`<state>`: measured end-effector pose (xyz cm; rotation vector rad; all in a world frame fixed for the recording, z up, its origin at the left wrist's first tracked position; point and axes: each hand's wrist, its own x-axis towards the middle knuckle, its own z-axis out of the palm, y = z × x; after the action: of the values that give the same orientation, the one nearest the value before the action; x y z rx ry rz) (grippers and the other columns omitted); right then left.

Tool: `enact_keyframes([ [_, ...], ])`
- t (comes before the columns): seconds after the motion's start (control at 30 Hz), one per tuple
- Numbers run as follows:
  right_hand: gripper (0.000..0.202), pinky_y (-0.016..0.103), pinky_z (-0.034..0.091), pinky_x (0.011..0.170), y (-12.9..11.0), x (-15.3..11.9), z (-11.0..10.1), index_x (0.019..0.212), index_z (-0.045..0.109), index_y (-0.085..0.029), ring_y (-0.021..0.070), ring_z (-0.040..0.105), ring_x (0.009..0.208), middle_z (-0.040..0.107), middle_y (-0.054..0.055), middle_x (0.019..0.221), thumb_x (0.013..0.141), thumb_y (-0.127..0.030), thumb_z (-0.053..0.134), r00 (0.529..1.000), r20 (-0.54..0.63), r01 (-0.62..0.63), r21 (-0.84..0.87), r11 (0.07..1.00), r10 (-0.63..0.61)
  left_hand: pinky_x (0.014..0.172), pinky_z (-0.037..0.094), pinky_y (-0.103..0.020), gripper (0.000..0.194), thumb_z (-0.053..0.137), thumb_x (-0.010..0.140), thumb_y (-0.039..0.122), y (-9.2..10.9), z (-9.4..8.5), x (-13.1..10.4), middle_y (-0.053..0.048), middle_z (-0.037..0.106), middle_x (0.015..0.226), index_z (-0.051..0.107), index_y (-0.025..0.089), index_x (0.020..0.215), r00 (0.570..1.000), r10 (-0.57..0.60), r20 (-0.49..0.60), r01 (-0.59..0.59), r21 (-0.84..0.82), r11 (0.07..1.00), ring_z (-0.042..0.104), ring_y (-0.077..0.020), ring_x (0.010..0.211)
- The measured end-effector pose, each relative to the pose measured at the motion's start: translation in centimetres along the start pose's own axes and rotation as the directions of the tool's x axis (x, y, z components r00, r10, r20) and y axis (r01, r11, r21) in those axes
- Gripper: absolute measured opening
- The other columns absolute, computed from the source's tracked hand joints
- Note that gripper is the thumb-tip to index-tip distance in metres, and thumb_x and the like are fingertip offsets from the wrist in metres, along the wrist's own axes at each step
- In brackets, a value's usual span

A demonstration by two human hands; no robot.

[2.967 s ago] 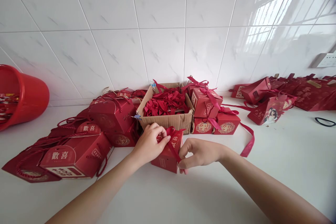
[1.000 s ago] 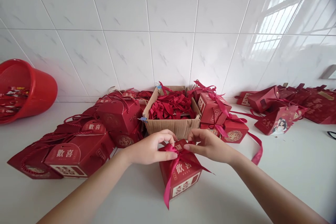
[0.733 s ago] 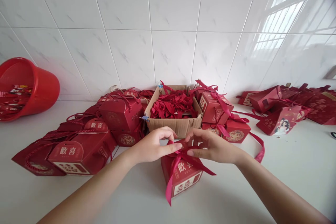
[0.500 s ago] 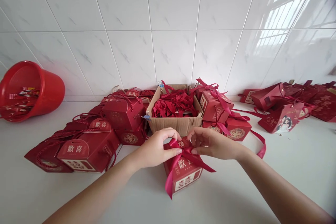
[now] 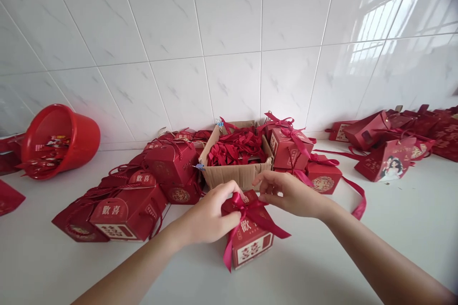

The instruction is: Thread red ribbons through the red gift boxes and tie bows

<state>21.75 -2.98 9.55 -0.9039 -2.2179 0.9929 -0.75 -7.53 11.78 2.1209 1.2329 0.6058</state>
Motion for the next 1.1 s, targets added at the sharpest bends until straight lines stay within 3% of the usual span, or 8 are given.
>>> enact_keyframes([
  [0.17, 0.021, 0.025, 0.046, 0.062, 0.3, 0.2, 0.5, 0.106, 0.052, -0.02, 0.0134, 0.057, 0.07, 0.062, 0.0, 0.08, 0.086, -0.021, 0.055, 1.0, -0.006, 0.026, -0.004, 1.0, -0.026, 0.065, 0.042, -0.026, 0.03, 0.055, 0.085, 0.043, -0.5, 1.5, 1.0, 0.002, 0.059, 0.073, 0.049, 0.019, 0.067, 0.985, -0.071, -0.156, 0.063, -0.054, 0.997, 0.053, -0.0151, 0.069],
  [0.43, 0.011, 0.024, 0.045, 0.062, 1.3, 0.7, 0.6, 0.094, 0.056, -0.018, 0.013, 0.057, 0.068, 0.061, -0.001, 0.073, 0.084, -0.022, 0.058, 0.999, 0.017, 0.046, 0.078, 0.996, -0.048, 0.066, 0.045, -0.028, 0.034, 0.063, 0.076, 0.03, -1.4, 2.5, 0.8, -0.001, 0.068, 0.077, 0.039, 0.019, 0.054, 0.964, -0.095, -0.249, 0.062, -0.14, 0.988, 0.06, -0.0171, 0.073],
  [0.57, 0.013, 0.024, 0.043, 0.06, 1.0, 0.6, 0.7, 0.097, 0.059, -0.018, 0.0129, 0.055, 0.066, 0.061, 0.0, 0.074, 0.085, -0.02, 0.055, 0.998, 0.021, 0.051, -0.006, 0.999, -0.051, 0.076, 0.047, -0.03, 0.045, 0.067, 0.073, 0.03, -1.7, 2.7, 0.5, -0.004, 0.068, 0.086, 0.028, 0.02, 0.053, 0.948, -0.108, -0.3, 0.055, -0.18, 0.982, 0.062, -0.0199, 0.086],
  [0.63, 0.014, 0.024, 0.042, 0.061, 0.6, 0.6, 0.8, 0.096, 0.062, -0.018, 0.0135, 0.055, 0.069, 0.063, 0.002, 0.08, 0.086, -0.017, 0.052, 0.997, 0.026, 0.069, -0.101, 0.992, -0.067, 0.073, 0.048, -0.03, 0.036, 0.068, 0.074, 0.032, -2.0, 2.9, 0.3, -0.004, 0.068, 0.087, 0.039, 0.019, 0.056, 0.948, -0.137, -0.286, 0.076, -0.214, 0.974, 0.062, -0.0193, 0.081],
  [0.73, 0.014, 0.026, 0.042, 0.064, 0.3, 0.4, 1.0, 0.094, 0.061, -0.017, 0.0147, 0.055, 0.073, 0.063, 0.005, 0.088, 0.087, -0.016, 0.049, 0.996, 0.02, 0.094, -0.174, 0.98, -0.092, 0.066, 0.048, -0.028, 0.021, 0.069, 0.075, 0.034, -2.3, 3.2, 0.0, -0.003, 0.066, 0.082, 0.056, 0.017, 0.075, 0.948, -0.179, -0.264, 0.111, -0.253, 0.961, 0.061, -0.0171, 0.073],
  [0.87, 0.02, 0.025, 0.04, 0.058, 0.5, 0.5, 0.9, 0.1, 0.054, -0.018, 0.0139, 0.052, 0.064, 0.061, 0.001, 0.074, 0.093, -0.036, 0.049, 0.999, 0.019, 0.036, -0.096, 0.995, -0.034, 0.076, 0.048, -0.029, 0.024, 0.07, 0.076, 0.035, -2.5, 3.9, -0.4, -0.001, 0.063, 0.087, 0.055, 0.018, 0.084, 0.931, -0.17, -0.322, 0.078, -0.278, 0.957, 0.06, -0.016, 0.08],
  [0.97, 0.035, 0.024, 0.037, 0.054, 0.9, 0.5, 0.8, 0.087, 0.051, -0.018, 0.013, 0.049, 0.061, 0.057, 0.0, 0.07, 0.089, -0.054, 0.052, 0.998, 0.045, -0.037, -0.056, 0.998, 0.04, 0.08, 0.047, -0.031, 0.023, 0.069, 0.078, 0.035, -2.6, 4.2, -0.6, -0.001, 0.063, 0.089, 0.053, 0.019, 0.083, 0.929, -0.15, -0.338, 0.044, -0.301, 0.953, 0.06, -0.0168, 0.083],
  [1.1, 0.045, 0.021, 0.032, 0.05, 1.2, 0.5, 0.5, 0.069, 0.046, -0.018, 0.01, 0.043, 0.056, 0.05, -0.002, 0.063, 0.082, -0.059, 0.059, 0.987, 0.156, -0.024, -0.03, 0.999, 0.028, 0.085, 0.045, -0.034, 0.023, 0.07, 0.077, 0.035, -2.9, 4.3, -0.8, -0.004, 0.065, 0.089, 0.054, 0.019, 0.078, 0.933, -0.134, -0.334, 0.015, -0.334, 0.942, 0.06, -0.0212, 0.094],
])
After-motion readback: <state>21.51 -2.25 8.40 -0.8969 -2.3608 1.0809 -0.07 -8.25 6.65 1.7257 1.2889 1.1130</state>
